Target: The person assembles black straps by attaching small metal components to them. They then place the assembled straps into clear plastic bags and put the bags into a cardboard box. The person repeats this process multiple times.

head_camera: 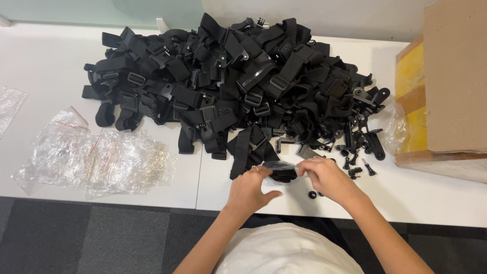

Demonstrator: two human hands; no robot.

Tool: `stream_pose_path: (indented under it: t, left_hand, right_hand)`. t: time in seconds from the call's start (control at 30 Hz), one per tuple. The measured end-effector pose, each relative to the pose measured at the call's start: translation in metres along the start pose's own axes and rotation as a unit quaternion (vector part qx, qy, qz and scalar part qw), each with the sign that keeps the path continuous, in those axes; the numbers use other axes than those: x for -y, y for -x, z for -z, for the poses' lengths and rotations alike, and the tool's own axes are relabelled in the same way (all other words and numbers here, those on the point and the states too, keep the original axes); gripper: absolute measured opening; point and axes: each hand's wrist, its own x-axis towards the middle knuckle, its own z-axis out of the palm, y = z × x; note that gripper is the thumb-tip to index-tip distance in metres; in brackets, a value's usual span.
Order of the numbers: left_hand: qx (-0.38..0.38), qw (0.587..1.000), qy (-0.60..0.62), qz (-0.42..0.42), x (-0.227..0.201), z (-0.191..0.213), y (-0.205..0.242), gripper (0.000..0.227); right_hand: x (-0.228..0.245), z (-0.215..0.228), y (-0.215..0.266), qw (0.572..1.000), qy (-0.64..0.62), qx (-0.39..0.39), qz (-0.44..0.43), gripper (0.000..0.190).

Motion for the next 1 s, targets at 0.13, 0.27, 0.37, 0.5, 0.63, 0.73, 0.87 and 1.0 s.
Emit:
stream_pose_path:
  t: [0.13,0.27,0.37,0.5,0.63,0.73,0.87,1.0]
  left_hand:
    - [0.028,0.999,-0.03,0.017,0.004,-0.003,-0.007,0.015]
    - [-0.077,0.995,0.006,-0.058,0.005,-0.002,-0.007,0.009]
    - [-0.115,0.987,0.011,-0.111,0.005,0.0,-0.009,0.008]
    - [-0.083,0.993,0.067,-0.056,0.006,0.005,-0.009,0.011]
    - [-0.087,0.991,0.094,-0.032,0.011,0.013,-0.009,0.017]
    - [-0.104,0.98,0.167,-0.004,0.02,0.013,-0.011,0.026]
    - [-0.113,0.975,0.189,0.021,0.032,0.006,-0.014,0.031]
    - [-0.109,0.976,0.189,0.017,0.037,0.005,-0.015,0.033]
  right_hand:
    - [-0.011,-0.002,0.002,0.996,0.071,0.008,0.052,0.026]
    - [-0.011,0.018,0.006,0.997,0.073,0.034,0.018,0.024]
    - [-0.006,0.026,0.009,0.996,0.059,0.063,0.001,0.026]
    - [-0.008,0.024,0.007,0.998,0.011,0.053,0.027,0.023]
    - [-0.013,0.024,0.005,0.996,-0.086,0.027,-0.006,0.024]
    - [-0.019,0.02,0.003,0.987,-0.133,0.011,-0.085,0.022]
    - [-0.031,0.007,0.001,0.987,-0.14,-0.036,-0.069,0.017]
    - [-0.031,0.0,0.0,0.987,-0.128,-0.072,-0.07,0.015]
